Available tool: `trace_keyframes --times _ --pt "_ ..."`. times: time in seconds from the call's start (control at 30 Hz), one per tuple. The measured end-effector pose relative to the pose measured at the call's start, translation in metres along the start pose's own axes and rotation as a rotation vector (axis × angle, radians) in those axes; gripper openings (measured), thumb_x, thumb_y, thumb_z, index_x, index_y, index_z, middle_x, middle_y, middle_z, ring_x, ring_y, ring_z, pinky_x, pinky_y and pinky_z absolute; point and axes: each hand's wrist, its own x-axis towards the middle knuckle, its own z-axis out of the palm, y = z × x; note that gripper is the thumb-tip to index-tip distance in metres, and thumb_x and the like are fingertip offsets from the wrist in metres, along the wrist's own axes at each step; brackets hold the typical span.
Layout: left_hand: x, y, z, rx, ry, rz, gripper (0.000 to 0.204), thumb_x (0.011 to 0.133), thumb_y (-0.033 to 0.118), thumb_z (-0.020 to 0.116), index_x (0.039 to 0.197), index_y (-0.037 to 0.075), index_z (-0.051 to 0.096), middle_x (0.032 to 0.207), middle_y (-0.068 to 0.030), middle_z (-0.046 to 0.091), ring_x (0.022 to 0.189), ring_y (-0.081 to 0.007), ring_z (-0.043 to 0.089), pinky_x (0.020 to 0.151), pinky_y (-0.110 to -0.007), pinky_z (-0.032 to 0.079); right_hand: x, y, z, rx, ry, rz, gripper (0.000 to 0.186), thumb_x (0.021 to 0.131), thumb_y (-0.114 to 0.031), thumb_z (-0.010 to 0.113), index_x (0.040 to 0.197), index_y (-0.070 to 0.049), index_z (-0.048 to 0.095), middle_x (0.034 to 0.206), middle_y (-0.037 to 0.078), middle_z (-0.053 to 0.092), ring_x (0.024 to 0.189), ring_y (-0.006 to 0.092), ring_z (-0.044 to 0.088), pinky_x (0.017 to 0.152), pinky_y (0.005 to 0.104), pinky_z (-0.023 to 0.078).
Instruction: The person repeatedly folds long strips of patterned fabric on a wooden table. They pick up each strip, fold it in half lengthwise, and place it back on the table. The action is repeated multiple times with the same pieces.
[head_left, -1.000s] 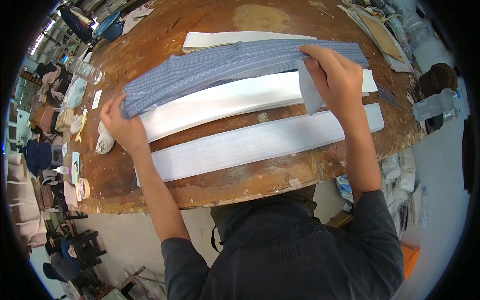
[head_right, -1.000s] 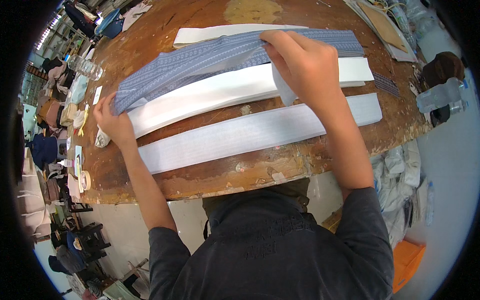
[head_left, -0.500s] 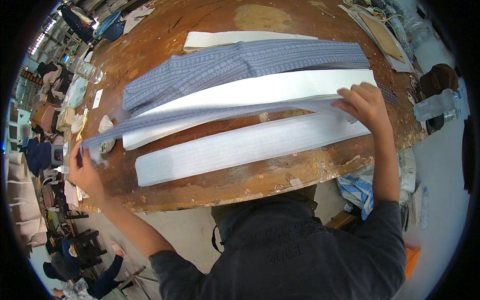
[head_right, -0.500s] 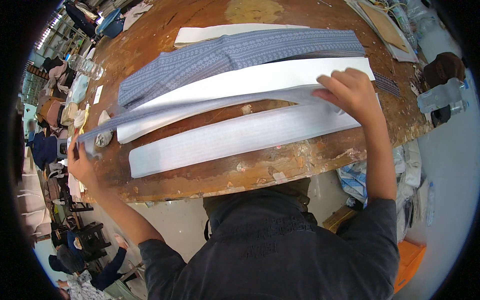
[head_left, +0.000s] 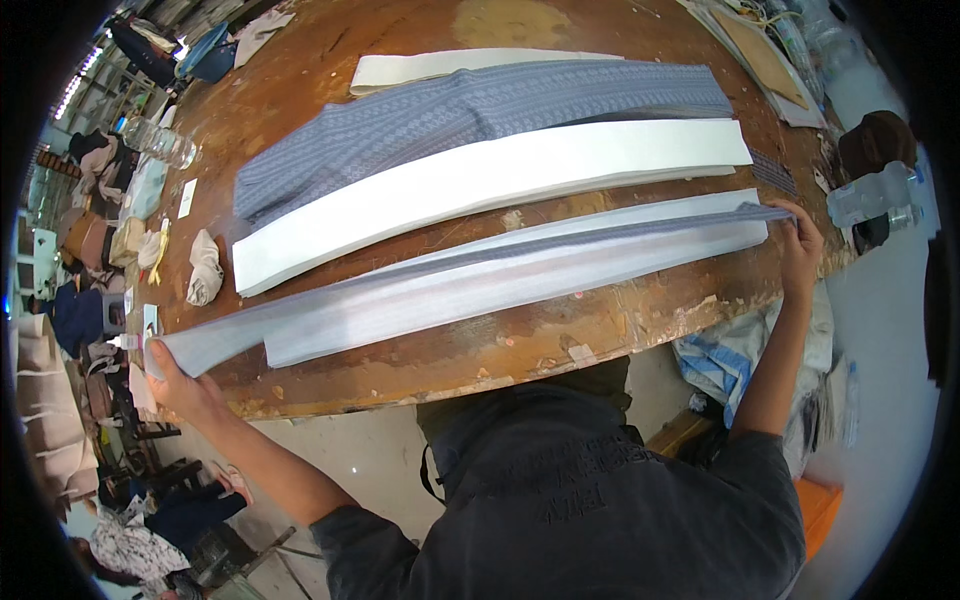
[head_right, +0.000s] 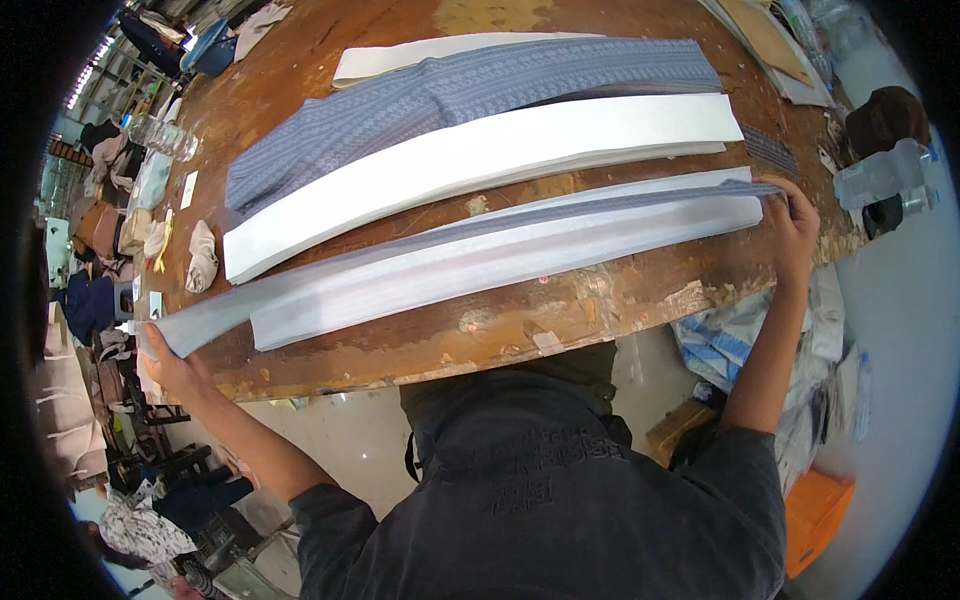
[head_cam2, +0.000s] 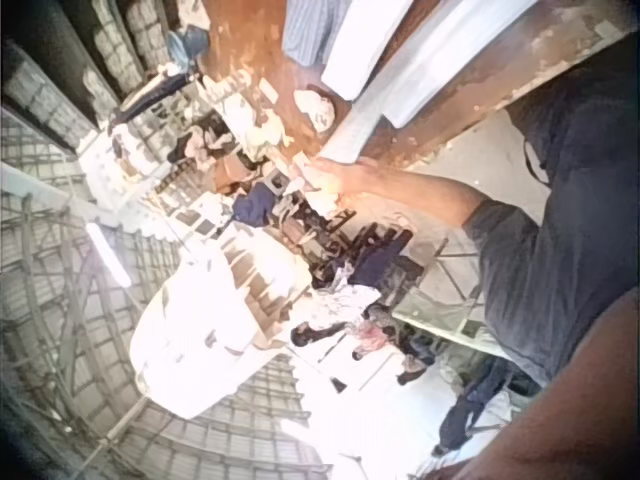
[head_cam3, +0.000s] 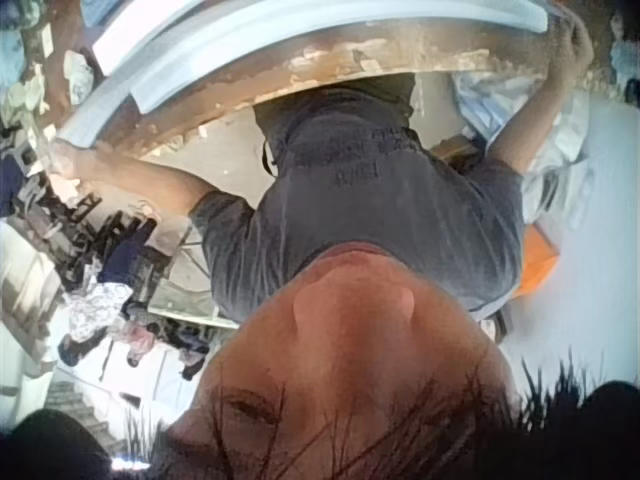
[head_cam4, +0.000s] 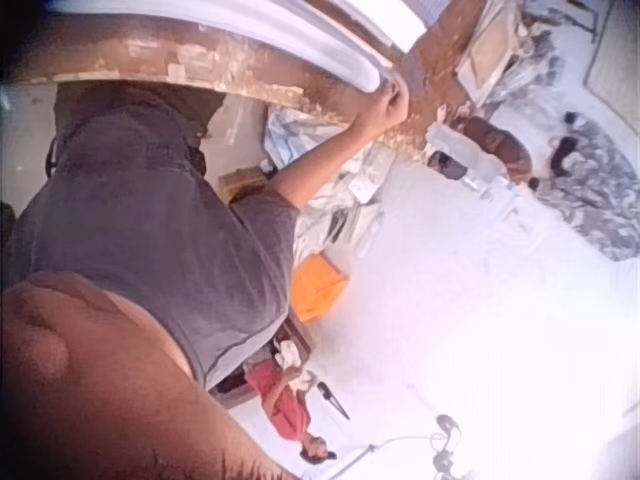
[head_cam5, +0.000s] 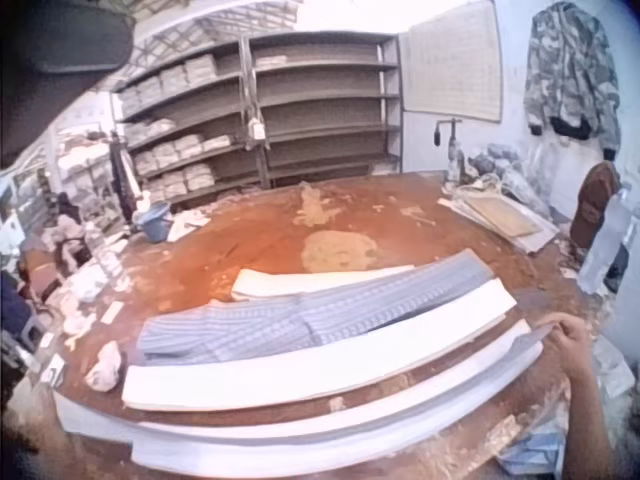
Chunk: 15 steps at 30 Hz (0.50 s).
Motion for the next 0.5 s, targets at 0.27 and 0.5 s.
trace_keyframes --times 0.27,0.5 --pt "-0.028 -0.014 0.018 0.364 -0.084 -0.065 0.034 0.094 0.029 0.063 0.103 -0.004 0.063 0.093 -0.0072 0.066 0.079 -0.0133 0.061 0.072 -0.028 0.05 0.001 0.032 -0.013 0.369 0.344 0.208 0.019 0.095 -0.018 0.063 0.099 0.001 0.064 0.087 0.0 0.063 0.074 0.0051 0.056 0.066 0.02 0.044" --pt "-0.045 -0.022 0.029 0.694 -0.337 0.073 0.035 0.096 0.031 0.06 0.096 -0.003 0.067 0.083 -0.0054 0.067 0.075 -0.0102 0.057 0.07 -0.027 0.047 0.027 0.044 -0.009 -0.272 0.14 0.163 0.023 0.095 -0.023 0.062 0.094 -0.001 0.067 0.07 -0.004 0.059 0.065 0.0031 0.048 0.059 0.0205 0.039"
